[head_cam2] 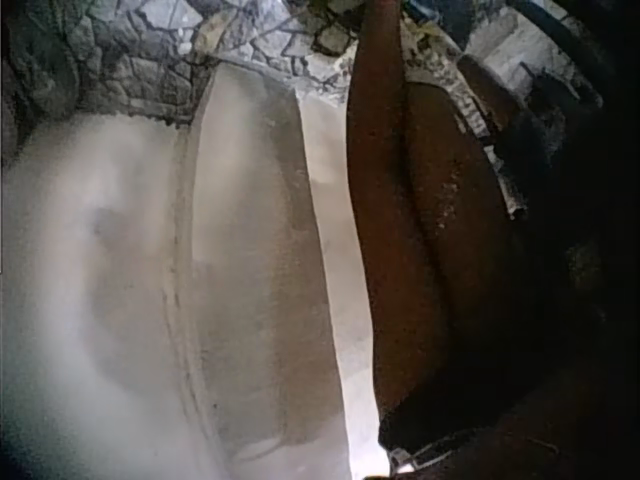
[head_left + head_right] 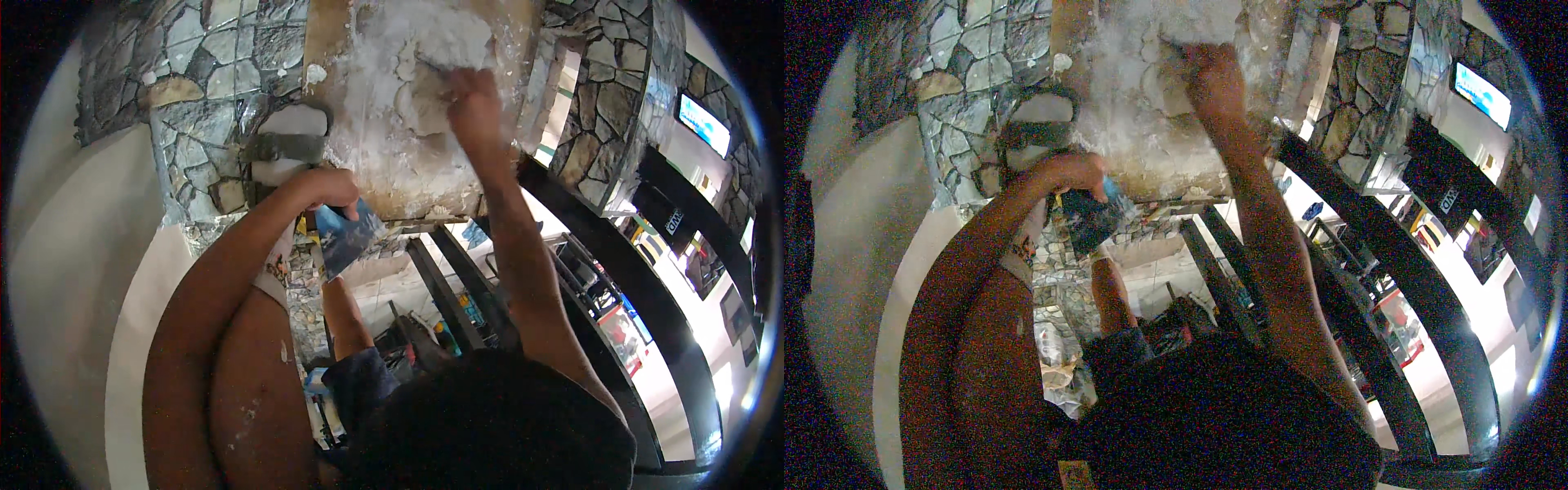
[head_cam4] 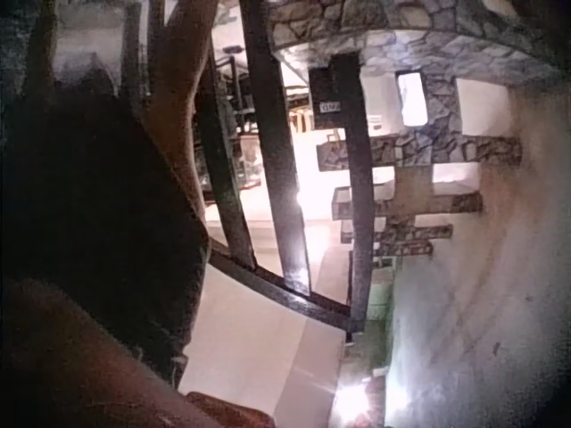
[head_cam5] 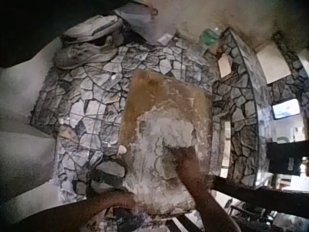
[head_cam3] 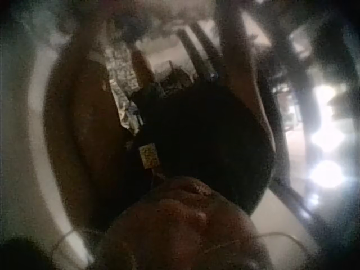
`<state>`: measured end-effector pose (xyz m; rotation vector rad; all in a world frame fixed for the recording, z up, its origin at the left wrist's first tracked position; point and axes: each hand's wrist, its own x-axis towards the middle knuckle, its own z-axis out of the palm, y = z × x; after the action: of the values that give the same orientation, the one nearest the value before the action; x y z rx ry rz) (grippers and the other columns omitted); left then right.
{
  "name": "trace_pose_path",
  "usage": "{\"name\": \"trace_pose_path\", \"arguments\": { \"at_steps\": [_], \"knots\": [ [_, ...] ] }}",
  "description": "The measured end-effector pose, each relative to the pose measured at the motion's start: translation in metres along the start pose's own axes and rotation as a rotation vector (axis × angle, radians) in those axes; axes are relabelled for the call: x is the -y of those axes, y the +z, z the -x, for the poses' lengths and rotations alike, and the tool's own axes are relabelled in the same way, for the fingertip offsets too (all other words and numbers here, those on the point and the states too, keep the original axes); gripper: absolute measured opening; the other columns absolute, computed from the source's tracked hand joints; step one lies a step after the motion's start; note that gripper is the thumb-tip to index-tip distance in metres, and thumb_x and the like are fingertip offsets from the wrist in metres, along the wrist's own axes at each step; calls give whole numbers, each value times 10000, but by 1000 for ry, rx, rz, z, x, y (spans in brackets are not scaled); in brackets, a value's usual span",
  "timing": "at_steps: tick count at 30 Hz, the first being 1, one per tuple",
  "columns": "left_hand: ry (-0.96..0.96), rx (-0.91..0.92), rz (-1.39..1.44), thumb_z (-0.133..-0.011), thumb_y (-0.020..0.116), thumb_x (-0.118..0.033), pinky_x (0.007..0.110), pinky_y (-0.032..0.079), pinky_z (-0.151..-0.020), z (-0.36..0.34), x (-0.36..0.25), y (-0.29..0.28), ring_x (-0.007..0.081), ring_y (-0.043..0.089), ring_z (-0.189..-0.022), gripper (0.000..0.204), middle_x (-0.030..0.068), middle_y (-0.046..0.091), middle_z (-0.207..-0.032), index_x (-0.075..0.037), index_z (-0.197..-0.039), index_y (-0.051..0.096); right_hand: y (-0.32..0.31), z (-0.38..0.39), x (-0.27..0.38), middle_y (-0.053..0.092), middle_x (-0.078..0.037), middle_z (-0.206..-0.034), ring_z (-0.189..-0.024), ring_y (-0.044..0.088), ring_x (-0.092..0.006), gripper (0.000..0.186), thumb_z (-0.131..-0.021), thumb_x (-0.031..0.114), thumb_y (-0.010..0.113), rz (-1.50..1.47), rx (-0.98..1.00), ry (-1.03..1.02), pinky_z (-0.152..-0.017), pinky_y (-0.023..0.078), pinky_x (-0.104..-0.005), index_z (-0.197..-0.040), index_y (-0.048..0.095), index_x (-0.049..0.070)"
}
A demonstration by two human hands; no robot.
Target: Apply joint compound to a wall using putty knives.
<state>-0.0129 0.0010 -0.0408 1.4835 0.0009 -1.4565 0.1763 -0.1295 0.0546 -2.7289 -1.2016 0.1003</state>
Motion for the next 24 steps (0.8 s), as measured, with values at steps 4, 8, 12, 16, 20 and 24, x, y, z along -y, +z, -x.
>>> {"name": "trace_pose_path", "arguments": {
  "at_steps": [4,8,12,16,20,24],
  "knots": [
    [97,-26,-61,-570,751,-225,397,405,-474,11,-4,-2,227,540,-543,377,151,619,-703,41,-810,632,-6,2,-8,593,-71,-934,-890,531,-270,368,-609,-79,488,-85,153,-88,-750,467,-369,-909,623,87],
    [-116,51,-95,-550,772,-246,406,413,-482,7,-31,-7,238,547,-550,413,155,631,-754,50,-804,633,-7,-4,-28,590,-87,-924,-887,531,-289,393,-591,-85,490,-25,32,-95,-751,465,-375,-923,621,80],
    [-77,150,-103,-547,781,-260,401,448,-521,3,1,1,250,587,-631,427,153,641,-832,28,-832,646,5,4,-7,573,-114,-993,-921,521,-297,462,-582,-61,526,-40,218,-153,-784,454,-368,-1014,594,90],
    [34,184,-128,-539,788,-248,400,465,-536,-14,-5,4,262,600,-652,437,149,643,-832,20,-854,649,-13,-12,-26,567,-125,-1001,-959,507,-294,470,-578,-59,533,-40,170,-108,-822,444,-372,-1019,598,91],
    [-56,141,-153,-499,778,-358,394,466,-581,-8,9,5,267,597,-660,513,134,647,-811,16,-825,648,15,6,0,594,-120,-912,-943,513,-310,435,-559,-67,517,-41,154,-143,-848,430,-380,-961,619,64],
    [-39,174,-62,-470,765,-473,390,462,-615,-1,-2,2,251,589,-670,588,121,648,-793,6,-790,649,-25,-26,-14,594,-128,-952,-932,521,-322,435,-551,-71,515,-57,128,-74,-844,429,-387,-956,620,51]
  ]
}}
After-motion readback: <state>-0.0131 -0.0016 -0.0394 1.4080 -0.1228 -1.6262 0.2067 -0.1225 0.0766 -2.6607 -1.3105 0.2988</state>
